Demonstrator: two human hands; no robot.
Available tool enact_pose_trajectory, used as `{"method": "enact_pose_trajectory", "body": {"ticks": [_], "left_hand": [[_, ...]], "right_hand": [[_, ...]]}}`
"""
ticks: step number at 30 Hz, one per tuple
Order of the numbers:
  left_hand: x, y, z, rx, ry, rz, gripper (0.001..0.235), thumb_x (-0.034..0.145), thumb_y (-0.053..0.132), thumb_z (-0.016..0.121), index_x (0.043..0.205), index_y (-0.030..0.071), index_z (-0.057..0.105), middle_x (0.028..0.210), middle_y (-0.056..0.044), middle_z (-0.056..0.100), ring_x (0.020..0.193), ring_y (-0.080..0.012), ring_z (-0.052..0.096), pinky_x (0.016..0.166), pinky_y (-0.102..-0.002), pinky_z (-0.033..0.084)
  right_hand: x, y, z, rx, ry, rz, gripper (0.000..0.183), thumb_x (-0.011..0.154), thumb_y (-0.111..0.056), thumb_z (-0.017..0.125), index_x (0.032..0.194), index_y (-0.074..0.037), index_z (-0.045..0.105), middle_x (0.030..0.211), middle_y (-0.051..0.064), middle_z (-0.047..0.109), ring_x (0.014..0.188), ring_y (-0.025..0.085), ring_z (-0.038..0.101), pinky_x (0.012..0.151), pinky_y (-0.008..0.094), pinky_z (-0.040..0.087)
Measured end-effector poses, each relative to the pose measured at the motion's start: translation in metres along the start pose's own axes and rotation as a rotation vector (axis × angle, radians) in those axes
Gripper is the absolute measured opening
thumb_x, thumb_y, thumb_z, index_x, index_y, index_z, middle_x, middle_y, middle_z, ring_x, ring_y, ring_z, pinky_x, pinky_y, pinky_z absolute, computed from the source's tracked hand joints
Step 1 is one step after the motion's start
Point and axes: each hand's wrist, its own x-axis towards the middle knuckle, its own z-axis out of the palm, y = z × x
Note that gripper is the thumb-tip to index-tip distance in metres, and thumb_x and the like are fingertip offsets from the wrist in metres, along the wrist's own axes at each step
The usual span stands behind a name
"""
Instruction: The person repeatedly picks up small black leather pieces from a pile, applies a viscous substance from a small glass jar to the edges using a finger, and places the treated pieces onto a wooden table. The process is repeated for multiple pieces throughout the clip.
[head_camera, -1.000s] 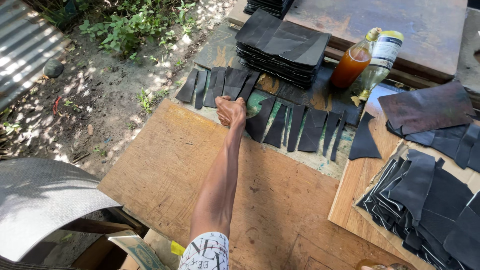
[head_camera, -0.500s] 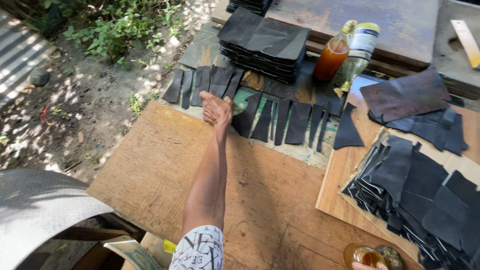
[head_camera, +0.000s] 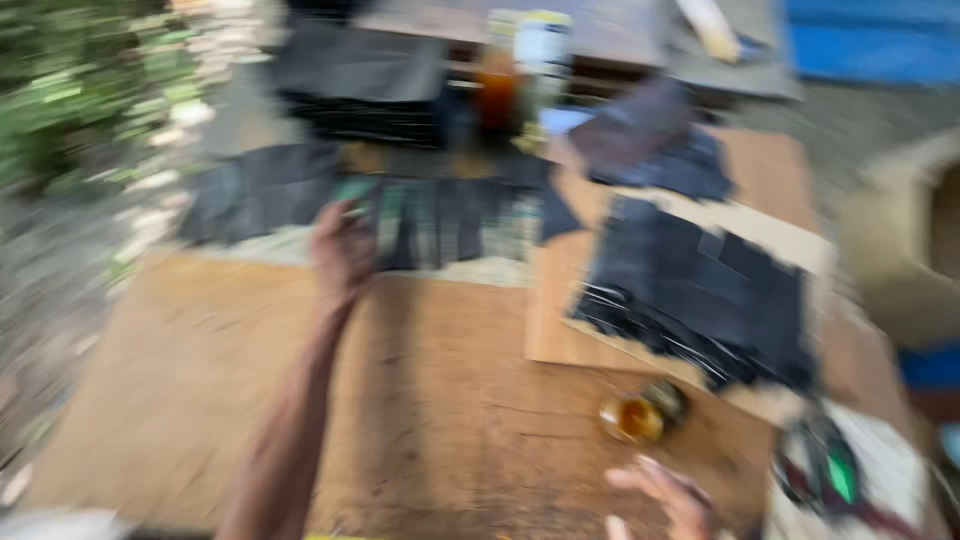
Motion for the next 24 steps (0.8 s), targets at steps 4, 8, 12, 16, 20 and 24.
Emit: {"method": "enact_pose_trajectory", "body": {"ticks": [4,8,12,16,20,24], "left_hand": [[-0.001,0.083,-0.008,-0.137,-0.186,-0.164,0.012,0.098,-0.003,0.061,0.099,0.001,0.072,0.08,-0.008,0.07,0.076,-0.015,0.068,0.074,-0.03,0.052],[0.0,0.16,0.012,-0.281,-0.234,-0.327,0.012,0.101,0.01,0.068,0.094,0.001,0.074,0.071,-0.006,0.068,0.064,-0.0134,0.06,0.058,-0.03,0.046],[-0.001,0.22,0.046,-0.339,-0.323,-0.349,0.019,0.102,0.015,0.069,0.088,0.004,0.076,0.068,-0.004,0.068,0.058,-0.016,0.053,0.052,-0.03,0.039],[0.002,0.287,0.07,-0.615,-0.382,-0.118,0.018,0.096,0.004,0.066,0.113,0.006,0.072,0.089,-0.004,0.073,0.077,-0.0121,0.07,0.068,-0.023,0.057],[0.007,0.361,0.114,-0.543,-0.697,0.007,0.048,0.086,0.007,0.077,0.132,0.01,0.062,0.114,-0.01,0.069,0.098,-0.0204,0.067,0.081,-0.036,0.056],[-0.004,0.421,0.173,-0.463,-0.887,0.358,0.045,0.085,0.008,0.078,0.128,0.01,0.063,0.121,-0.009,0.07,0.111,-0.0253,0.058,0.097,-0.04,0.048]], "right_hand": [[0.016,-0.066,-0.039,-0.087,0.039,0.193,0.066,0.073,-0.005,0.074,0.136,-0.01,0.053,0.099,0.002,0.079,0.099,0.016,0.071,0.099,0.041,0.044],[0.044,-0.09,-0.062,-0.152,0.189,0.348,0.059,0.078,-0.004,0.072,0.135,-0.009,0.056,0.097,0.006,0.081,0.105,0.021,0.065,0.107,0.044,0.039],[0.064,-0.07,-0.098,-0.078,0.3,0.346,0.052,0.091,-0.002,0.064,0.141,-0.006,0.051,0.102,0.007,0.078,0.111,0.019,0.069,0.121,0.046,0.039],[0.079,-0.019,-0.133,-0.128,0.413,0.23,0.05,0.097,0.001,0.06,0.144,0.0,0.043,0.11,0.011,0.073,0.11,0.017,0.068,0.121,0.041,0.042],[0.101,0.057,-0.156,-0.134,0.492,0.409,0.053,0.095,0.008,0.06,0.146,0.006,0.045,0.113,0.015,0.072,0.102,0.017,0.068,0.093,0.031,0.054],[0.12,0.116,-0.169,-0.034,0.425,0.558,0.056,0.091,0.005,0.063,0.144,0.005,0.046,0.11,0.014,0.074,0.09,0.015,0.07,0.072,0.026,0.056]]}}
